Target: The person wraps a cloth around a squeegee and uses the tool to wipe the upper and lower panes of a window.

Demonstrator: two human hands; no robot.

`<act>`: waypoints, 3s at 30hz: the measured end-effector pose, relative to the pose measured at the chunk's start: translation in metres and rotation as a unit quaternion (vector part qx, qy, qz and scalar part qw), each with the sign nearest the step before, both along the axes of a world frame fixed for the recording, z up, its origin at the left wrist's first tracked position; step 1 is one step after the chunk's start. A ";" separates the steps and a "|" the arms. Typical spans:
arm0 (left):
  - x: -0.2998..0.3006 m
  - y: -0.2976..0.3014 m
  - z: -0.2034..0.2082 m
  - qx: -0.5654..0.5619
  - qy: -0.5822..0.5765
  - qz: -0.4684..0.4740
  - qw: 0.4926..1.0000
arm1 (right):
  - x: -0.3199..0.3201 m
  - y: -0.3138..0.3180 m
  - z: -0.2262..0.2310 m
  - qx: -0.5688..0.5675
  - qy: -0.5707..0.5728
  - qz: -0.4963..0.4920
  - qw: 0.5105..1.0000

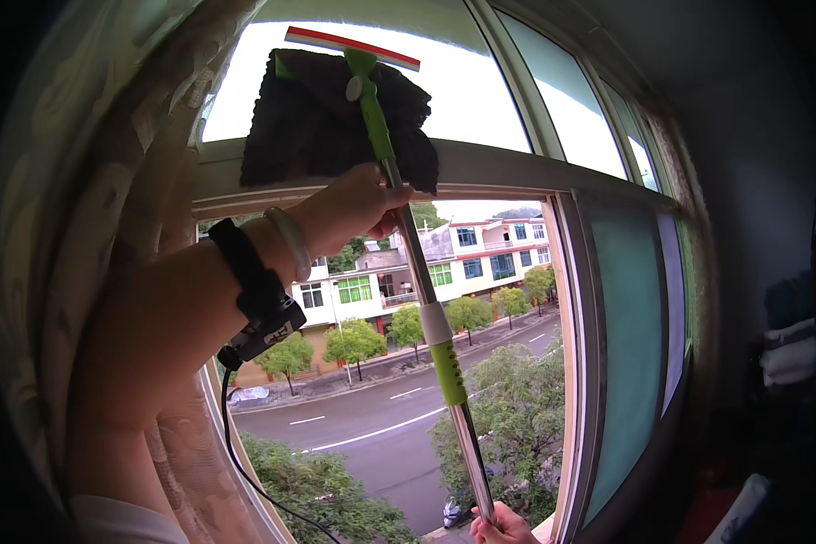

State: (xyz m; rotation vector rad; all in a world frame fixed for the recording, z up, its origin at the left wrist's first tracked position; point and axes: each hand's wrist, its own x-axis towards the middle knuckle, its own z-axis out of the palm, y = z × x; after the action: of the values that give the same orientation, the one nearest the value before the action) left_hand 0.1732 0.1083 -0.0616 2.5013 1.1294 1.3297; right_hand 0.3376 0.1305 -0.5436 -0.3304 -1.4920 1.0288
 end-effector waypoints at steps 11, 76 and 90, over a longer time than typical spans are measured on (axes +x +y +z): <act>0.057 0.023 0.010 -0.008 0.110 -0.091 0.990 | 0.039 -0.055 0.010 -0.010 0.008 -0.212 0.977; -0.138 -0.085 0.044 0.427 0.400 0.503 0.636 | 0.220 0.017 0.219 0.233 -0.336 -0.549 0.729; -0.128 -0.084 0.049 0.440 0.409 0.477 0.641 | 0.241 -0.037 0.217 0.195 -0.334 -0.577 0.719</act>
State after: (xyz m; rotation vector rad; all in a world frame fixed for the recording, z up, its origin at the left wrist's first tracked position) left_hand 0.0453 0.0243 -0.0123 3.5321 2.9328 0.8297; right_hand 0.5786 0.0937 -0.3268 -1.2192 -1.6181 -0.4898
